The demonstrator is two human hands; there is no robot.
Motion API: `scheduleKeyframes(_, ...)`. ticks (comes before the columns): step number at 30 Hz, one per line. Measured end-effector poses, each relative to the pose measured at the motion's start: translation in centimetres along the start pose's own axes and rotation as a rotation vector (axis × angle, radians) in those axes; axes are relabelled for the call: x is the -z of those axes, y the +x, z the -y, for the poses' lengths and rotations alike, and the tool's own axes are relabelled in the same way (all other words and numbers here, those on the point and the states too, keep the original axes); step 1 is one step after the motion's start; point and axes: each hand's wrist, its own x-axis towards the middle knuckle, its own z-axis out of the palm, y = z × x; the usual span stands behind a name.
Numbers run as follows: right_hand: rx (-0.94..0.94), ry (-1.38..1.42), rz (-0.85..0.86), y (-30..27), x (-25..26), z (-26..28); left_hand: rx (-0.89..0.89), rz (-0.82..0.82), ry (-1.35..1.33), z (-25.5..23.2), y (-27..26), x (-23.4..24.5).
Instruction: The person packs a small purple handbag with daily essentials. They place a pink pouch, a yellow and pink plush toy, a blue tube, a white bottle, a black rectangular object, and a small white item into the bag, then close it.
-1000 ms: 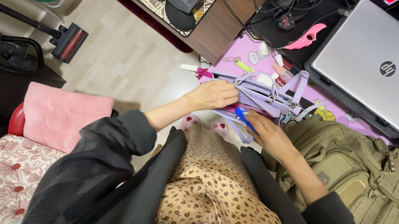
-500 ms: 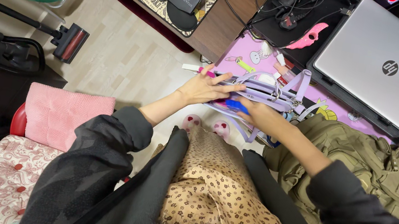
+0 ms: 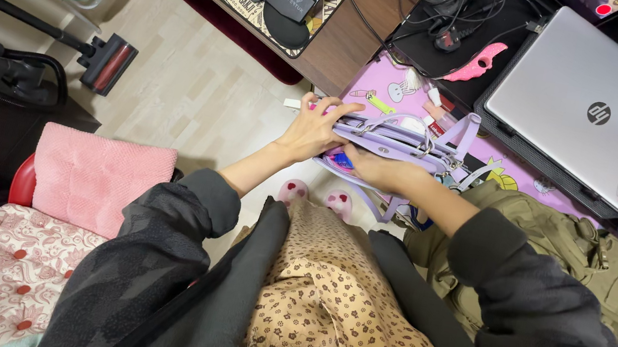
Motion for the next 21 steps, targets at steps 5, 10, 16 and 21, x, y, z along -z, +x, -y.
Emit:
scheduleKeyframes(5,0.041,0.713,0.084,1.6,-4.8,-2.8,-0.011,0.020,-0.158,-0.4,0.8,1.1)
scheduleKeyframes(10,-0.206,0.955,0.119,2.0,-11.0,-3.9,0.052,0.028,-0.255,-1.1,1.2,1.6)
scheduleKeyframes(16,-0.308,1.137,-0.131,5.0,-11.8,-2.2,0.028,0.051,-0.228,-1.1,1.2,1.7)
scheduleKeyframes(21,-0.498,0.737,-0.191,-0.8,-6.0,0.1,-0.014,-0.002,-0.231,-0.7,1.6,1.2)
